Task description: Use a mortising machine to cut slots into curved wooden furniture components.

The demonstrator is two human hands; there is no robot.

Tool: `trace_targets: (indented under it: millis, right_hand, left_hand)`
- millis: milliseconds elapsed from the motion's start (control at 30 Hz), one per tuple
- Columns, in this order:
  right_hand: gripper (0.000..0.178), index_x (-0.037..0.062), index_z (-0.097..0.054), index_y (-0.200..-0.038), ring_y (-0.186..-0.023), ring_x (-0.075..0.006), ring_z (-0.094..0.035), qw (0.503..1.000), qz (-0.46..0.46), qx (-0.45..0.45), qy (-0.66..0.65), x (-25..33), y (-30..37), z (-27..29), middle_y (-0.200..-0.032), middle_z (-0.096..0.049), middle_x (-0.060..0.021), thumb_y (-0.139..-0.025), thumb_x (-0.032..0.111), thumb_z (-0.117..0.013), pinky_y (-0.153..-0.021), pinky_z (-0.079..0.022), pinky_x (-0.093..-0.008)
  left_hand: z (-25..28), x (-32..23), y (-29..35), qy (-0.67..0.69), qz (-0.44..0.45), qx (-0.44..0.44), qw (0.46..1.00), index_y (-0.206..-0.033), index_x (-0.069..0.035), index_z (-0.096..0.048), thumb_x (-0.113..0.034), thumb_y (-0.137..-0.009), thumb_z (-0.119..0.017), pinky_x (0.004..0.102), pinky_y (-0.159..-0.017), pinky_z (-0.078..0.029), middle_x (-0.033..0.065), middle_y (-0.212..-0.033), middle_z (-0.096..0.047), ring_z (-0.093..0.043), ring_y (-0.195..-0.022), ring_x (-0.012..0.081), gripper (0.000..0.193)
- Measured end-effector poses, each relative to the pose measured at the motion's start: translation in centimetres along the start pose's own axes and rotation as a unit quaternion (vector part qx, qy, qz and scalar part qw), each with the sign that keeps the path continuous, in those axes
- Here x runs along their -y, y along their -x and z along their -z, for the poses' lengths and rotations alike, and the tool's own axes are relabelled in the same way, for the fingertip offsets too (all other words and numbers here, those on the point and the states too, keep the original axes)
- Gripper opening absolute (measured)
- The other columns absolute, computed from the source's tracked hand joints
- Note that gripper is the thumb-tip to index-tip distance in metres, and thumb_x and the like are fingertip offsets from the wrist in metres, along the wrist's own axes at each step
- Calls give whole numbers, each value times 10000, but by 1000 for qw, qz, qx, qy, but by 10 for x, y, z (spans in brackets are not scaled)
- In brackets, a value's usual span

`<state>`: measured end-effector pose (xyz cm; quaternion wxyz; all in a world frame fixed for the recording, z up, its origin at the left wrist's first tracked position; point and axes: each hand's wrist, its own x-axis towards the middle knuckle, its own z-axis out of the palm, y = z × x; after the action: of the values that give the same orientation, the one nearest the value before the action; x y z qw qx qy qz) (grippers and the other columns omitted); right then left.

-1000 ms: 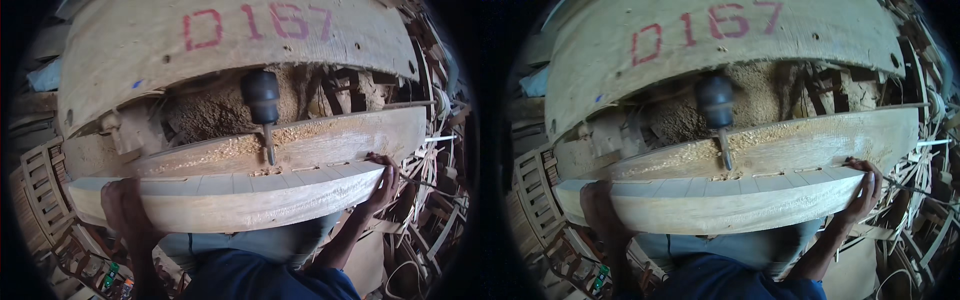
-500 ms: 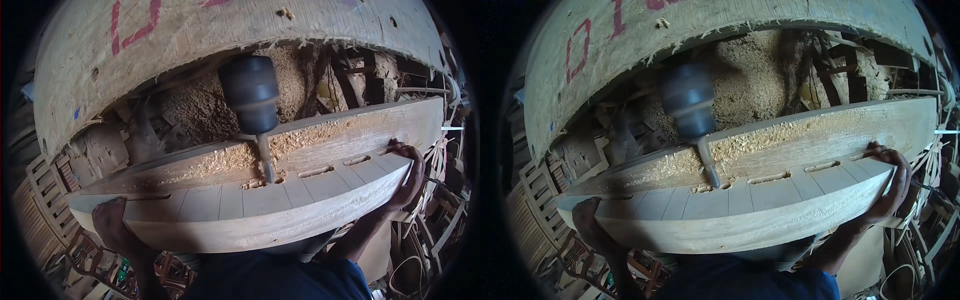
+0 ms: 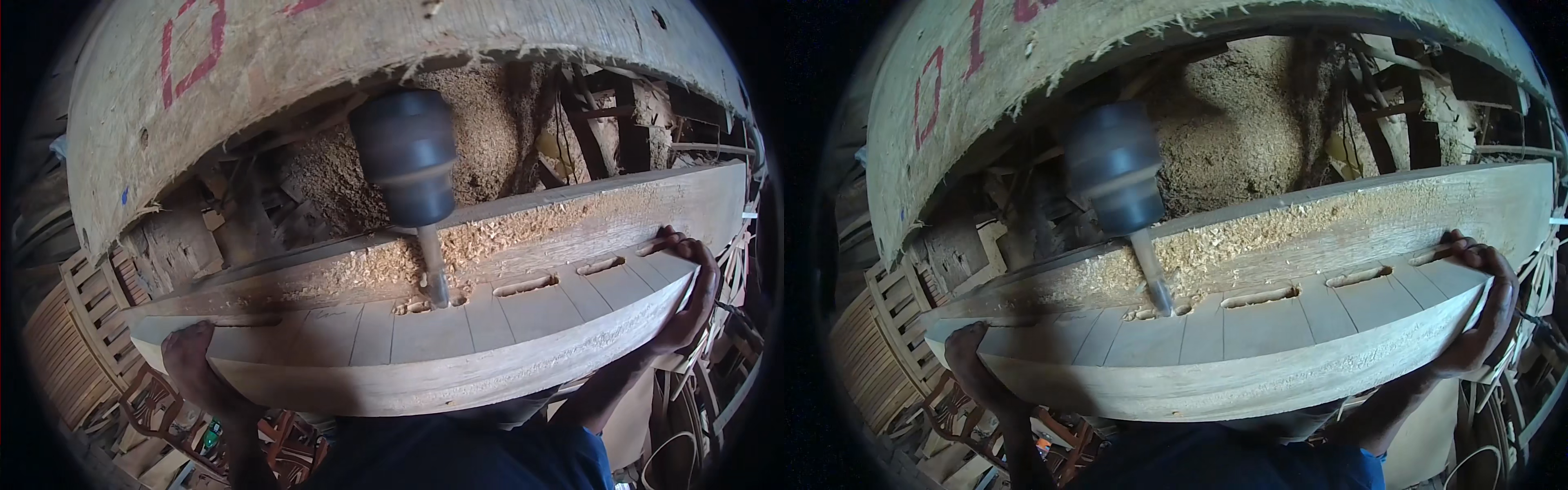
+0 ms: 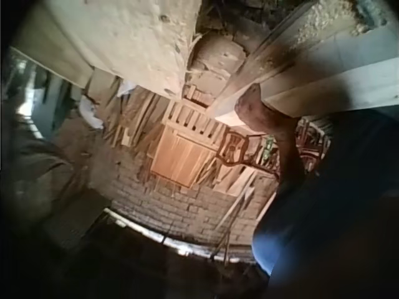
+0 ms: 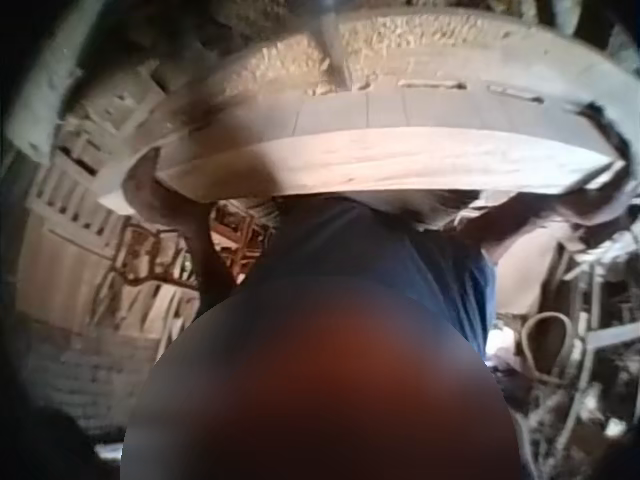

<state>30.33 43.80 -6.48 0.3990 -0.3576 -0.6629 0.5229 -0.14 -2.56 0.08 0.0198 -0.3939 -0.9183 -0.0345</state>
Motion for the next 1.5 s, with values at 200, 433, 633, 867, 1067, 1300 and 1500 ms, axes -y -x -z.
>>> trace_targets:
  millis: [200, 433, 633, 867, 1067, 1300, 1500]
  right_hand:
    - [550, -155, -612, -1355, -1197, -428, -703, 1000, 18, 17, -12, -2, -6, -2, -1181, -710, -292, -1173, 269, -312, -1209, -490, -635]
    - [532, -136, -631, -1327, -1113, -400, -717, 999, 25, -1, -24, -2, -12, -14, -1141, -706, -267, -1157, 244, -298, -1162, -537, -635]
    - [549, -123, -639, -1317, -1110, -399, -716, 999, 28, -16, 6, -2, -17, -17, -1141, -712, -261, -1160, 273, -292, -1163, -526, -627]
    - [559, -104, -654, -1299, -1133, -404, -722, 999, 42, 7, -19, -6, -24, -22, -1128, -729, -255, -1163, 297, -288, -1154, -525, -620]
    - [572, -113, -655, -1306, -1138, -406, -728, 997, 72, 31, 0, -7, -33, -24, -1131, -735, -259, -1154, 305, -295, -1150, -526, -607]
    - [580, -128, -641, -1339, -1099, -420, -752, 998, 60, 12, 4, -8, -43, -29, -1129, -749, -272, -1164, 316, -311, -1094, -563, -583]
    - [584, -140, -629, -1370, -1092, -407, -756, 997, 47, 8, -53, -8, -48, -34, -1131, -757, -269, -1183, 315, -315, -1090, -567, -573]
  left_hand:
    - [-1, -1, 0, 19, 22, -9, 1000, -1316, -15, -652, -339, -916, -749, 547, -1104, -481, 189, -1229, -684, -653, -1198, 406, 524]
    - [-4, -3, 3, -12, 21, -19, 1000, -1320, -20, -660, -304, -950, -721, 533, -1089, -497, 182, -1233, -688, -663, -1194, 399, 471]
    - [-3, -2, 4, -4, 8, -25, 1000, -1343, -11, -647, -370, -921, -769, 537, -1083, -504, 182, -1232, -685, -663, -1204, 401, 568]
    - [-7, -2, 5, -8, 0, -36, 999, -1343, 6, -628, -426, -887, -817, 538, -1072, -508, 194, -1239, -682, -666, -1196, 409, 657]
    - [-6, -4, 8, -12, 1, -30, 999, -1387, 8, -606, -435, -862, -861, 541, -1072, -505, 207, -1277, -671, -653, -1220, 408, 732]
    - [-8, -10, 10, 4, 24, -45, 999, -1402, 3, -605, -429, -833, -894, 535, -1091, -500, 198, -1303, -662, -646, -1252, 406, 770]
    - [-6, -12, 13, -7, 41, -30, 999, -1436, 3, -595, -457, -831, -897, 541, -1107, -498, 211, -1319, -658, -642, -1271, 419, 819]
